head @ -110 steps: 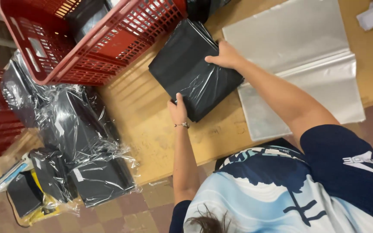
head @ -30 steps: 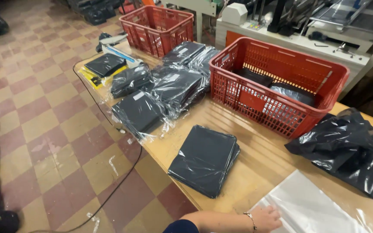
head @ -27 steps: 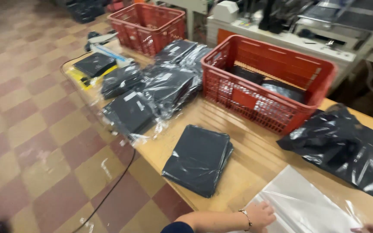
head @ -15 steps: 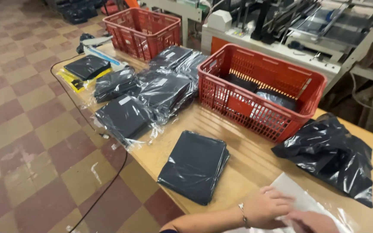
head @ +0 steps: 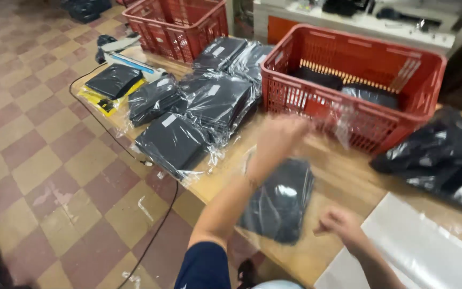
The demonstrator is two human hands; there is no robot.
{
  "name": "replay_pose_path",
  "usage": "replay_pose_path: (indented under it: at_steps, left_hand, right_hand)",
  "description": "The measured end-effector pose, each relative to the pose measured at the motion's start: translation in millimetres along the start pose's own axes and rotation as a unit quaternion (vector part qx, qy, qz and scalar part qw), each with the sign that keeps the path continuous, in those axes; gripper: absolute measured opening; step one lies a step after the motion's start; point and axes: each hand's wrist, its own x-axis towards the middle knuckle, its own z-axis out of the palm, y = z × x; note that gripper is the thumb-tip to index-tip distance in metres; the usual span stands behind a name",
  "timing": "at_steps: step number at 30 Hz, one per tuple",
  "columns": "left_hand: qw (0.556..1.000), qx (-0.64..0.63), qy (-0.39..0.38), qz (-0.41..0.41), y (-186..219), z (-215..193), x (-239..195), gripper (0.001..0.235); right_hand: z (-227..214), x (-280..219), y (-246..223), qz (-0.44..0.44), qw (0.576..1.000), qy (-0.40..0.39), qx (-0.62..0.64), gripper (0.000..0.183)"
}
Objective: Packaging stacks of black plastic bags into clear plastic sleeves and placing them in crates
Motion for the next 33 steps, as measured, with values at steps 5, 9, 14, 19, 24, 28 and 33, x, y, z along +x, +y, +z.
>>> replay_pose_path:
  at_steps: [5, 9, 14, 19, 24, 28, 33]
  left_hand:
    - [0.971, 0.237, 0.004, 0.031, -74.3, 70.1, -50.2, 0.038]
    - [0.957, -0.029, -0.288, -0.03, -53.2, 52.1, -160.2, 0.076]
    - [0.895, -0.085, -0.439, 0.02, -52.2, 61.9, -294.6, 0.088]
    - [0.966, -0.018, -0.236, 0.1, -84.0, 78.8, -344.6, 0.022]
    - [0.955, -0.092, -0.28, 0.023, -88.1, 77.4, -336.2, 0.002]
    - [0.94, -0.093, -0.327, -0.012, -77.4, 75.2, -297.8, 0.018]
    - [0.796, -0.262, -0.469, -0.278, -79.5, 95.2, -282.0, 0.029]
  right_hand:
    - [72.0, 105.6, 29.8, 0.074, 0.968, 0.154, 0.184, 0.016]
    - [76.7, 163.7, 88.9, 0.166, 0.934, 0.241, 0.207, 0.02]
    - [67.9, 169.6, 101.8, 0.179, 0.945, 0.249, 0.116, 0.033]
    - [50.4, 155.6, 88.2, 0.163, 0.939, 0.3, 0.028, 0.027]
    - [57.1, 106.0, -6.6, 0.054, 0.801, 0.381, -0.459, 0.058]
    - [109.3, 98.9, -12.8, -0.304, 0.704, 0.257, -0.588, 0.047]
    - [132.3, 99.0, 24.2, -0.278, 0.69, 0.159, -0.649, 0.025]
